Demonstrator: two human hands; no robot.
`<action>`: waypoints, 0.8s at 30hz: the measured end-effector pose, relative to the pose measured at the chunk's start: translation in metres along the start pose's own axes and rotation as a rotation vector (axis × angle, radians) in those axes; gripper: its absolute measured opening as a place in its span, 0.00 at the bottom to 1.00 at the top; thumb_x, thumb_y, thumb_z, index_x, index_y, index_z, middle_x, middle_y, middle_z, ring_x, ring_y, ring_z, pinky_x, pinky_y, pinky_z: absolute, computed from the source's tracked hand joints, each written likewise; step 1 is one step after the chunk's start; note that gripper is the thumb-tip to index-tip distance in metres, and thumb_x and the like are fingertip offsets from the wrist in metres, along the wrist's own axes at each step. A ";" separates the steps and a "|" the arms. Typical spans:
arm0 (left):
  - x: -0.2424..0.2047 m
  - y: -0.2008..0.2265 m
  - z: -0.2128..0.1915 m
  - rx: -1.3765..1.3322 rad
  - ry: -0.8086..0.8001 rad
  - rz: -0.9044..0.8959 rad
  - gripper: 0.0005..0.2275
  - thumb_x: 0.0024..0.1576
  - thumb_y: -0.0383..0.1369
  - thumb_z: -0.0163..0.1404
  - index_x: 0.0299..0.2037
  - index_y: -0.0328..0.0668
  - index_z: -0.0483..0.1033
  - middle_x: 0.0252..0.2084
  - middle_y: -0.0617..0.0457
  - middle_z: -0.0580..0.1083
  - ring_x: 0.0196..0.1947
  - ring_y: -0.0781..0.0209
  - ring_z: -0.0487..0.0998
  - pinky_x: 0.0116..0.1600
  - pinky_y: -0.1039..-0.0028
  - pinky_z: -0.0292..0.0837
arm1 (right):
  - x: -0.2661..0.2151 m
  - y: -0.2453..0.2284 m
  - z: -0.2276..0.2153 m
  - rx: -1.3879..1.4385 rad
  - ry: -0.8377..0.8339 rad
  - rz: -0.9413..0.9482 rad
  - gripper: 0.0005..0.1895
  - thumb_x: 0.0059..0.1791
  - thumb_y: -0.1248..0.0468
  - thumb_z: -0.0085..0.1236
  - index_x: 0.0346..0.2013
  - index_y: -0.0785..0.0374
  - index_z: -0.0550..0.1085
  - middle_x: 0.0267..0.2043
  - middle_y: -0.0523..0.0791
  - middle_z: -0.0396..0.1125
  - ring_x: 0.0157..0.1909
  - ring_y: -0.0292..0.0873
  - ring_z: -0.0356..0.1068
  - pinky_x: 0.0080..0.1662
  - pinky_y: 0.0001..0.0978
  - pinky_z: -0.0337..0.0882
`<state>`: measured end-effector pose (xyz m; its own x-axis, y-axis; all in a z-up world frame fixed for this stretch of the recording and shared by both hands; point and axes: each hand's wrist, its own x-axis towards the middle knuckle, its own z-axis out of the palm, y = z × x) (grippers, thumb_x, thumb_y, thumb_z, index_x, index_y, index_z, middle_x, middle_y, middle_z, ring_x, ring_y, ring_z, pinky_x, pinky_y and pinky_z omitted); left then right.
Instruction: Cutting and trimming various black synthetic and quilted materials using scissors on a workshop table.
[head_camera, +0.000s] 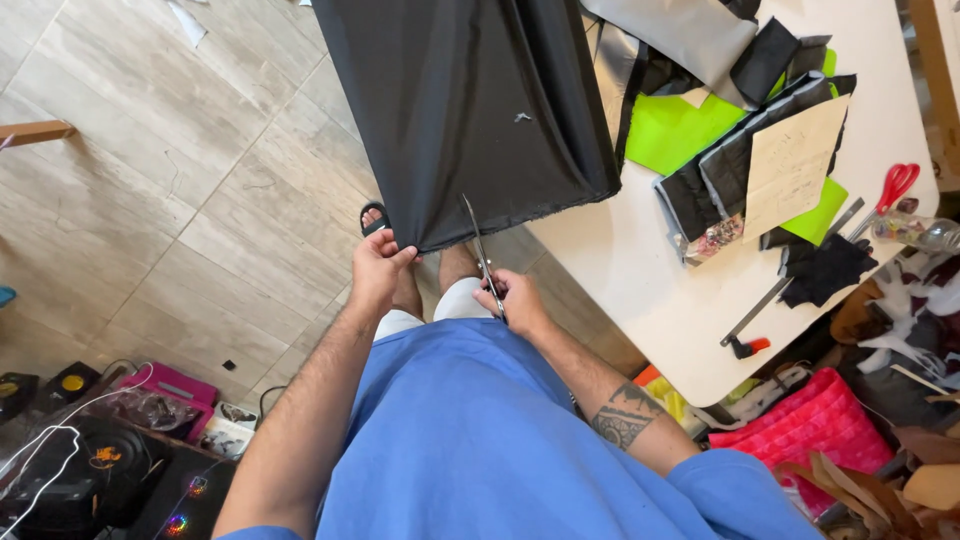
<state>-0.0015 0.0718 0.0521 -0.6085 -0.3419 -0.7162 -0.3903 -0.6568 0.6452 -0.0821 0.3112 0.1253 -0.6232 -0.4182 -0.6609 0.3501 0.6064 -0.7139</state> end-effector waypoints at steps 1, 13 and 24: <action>-0.001 -0.001 -0.001 0.000 -0.001 -0.001 0.14 0.52 0.15 0.56 0.48 0.34 0.76 0.32 0.50 0.80 0.27 0.60 0.84 0.40 0.79 0.80 | -0.002 -0.001 0.000 0.000 0.001 0.001 0.10 0.44 0.60 0.70 0.35 0.60 0.79 0.18 0.43 0.73 0.20 0.34 0.71 0.29 0.22 0.69; 0.002 -0.001 -0.001 -0.016 0.009 0.007 0.15 0.52 0.15 0.56 0.49 0.32 0.76 0.32 0.49 0.80 0.27 0.60 0.84 0.38 0.78 0.82 | -0.004 -0.012 0.001 -0.031 0.016 0.005 0.07 0.43 0.64 0.68 0.32 0.63 0.79 0.16 0.45 0.71 0.18 0.36 0.71 0.27 0.23 0.68; -0.001 -0.001 0.000 -0.019 0.015 -0.004 0.15 0.51 0.14 0.56 0.48 0.32 0.77 0.31 0.49 0.80 0.27 0.59 0.83 0.38 0.77 0.82 | 0.017 -0.027 0.003 -0.059 0.039 -0.032 0.06 0.43 0.63 0.67 0.31 0.61 0.79 0.14 0.44 0.69 0.16 0.36 0.69 0.26 0.24 0.66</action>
<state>-0.0004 0.0727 0.0517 -0.5967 -0.3493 -0.7225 -0.3793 -0.6706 0.6375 -0.1001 0.2856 0.1327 -0.6603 -0.4125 -0.6275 0.2885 0.6322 -0.7191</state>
